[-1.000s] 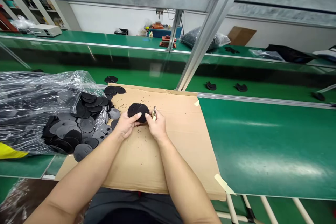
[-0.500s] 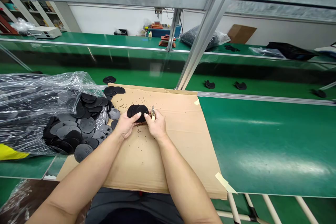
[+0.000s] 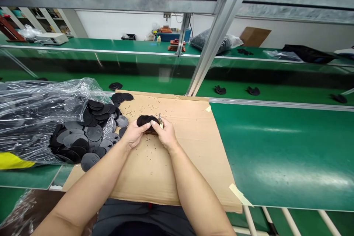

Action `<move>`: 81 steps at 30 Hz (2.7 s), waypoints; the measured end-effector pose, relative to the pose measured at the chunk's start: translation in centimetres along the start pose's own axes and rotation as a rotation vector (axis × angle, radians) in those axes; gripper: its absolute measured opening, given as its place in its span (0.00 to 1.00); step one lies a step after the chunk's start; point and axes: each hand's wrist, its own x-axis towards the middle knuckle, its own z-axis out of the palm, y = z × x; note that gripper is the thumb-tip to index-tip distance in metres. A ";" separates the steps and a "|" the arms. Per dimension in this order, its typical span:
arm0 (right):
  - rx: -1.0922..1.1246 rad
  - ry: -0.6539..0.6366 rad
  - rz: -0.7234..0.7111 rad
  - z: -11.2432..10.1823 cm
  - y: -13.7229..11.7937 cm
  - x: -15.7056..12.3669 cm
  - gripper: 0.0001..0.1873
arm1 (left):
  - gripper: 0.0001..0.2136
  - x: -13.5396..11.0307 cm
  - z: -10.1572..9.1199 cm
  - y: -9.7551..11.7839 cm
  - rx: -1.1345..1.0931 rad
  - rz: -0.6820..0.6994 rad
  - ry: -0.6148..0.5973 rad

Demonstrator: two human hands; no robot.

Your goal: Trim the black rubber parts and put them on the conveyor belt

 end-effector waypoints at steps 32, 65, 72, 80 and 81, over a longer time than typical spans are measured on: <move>-0.532 -0.005 -0.593 0.5 -1.3 -1.1 0.08 | 0.19 0.1 -0.5 0.6 -0.171 -0.276 -0.062; 0.193 0.610 -0.082 -1.3 3.5 2.8 0.17 | 0.27 17.7 2.6 8.5 1.326 0.466 0.348; 0.378 0.661 -0.062 -1.7 2.1 3.3 0.15 | 0.18 10.2 1.3 6.0 1.298 0.363 0.229; 0.615 0.827 -0.022 -4.2 1.1 4.8 0.13 | 0.44 -6.6 -2.4 2.8 1.776 0.345 -0.364; 0.621 0.835 -0.018 -4.3 1.1 4.8 0.12 | 0.47 -7.9 -2.8 2.0 1.815 0.318 -0.385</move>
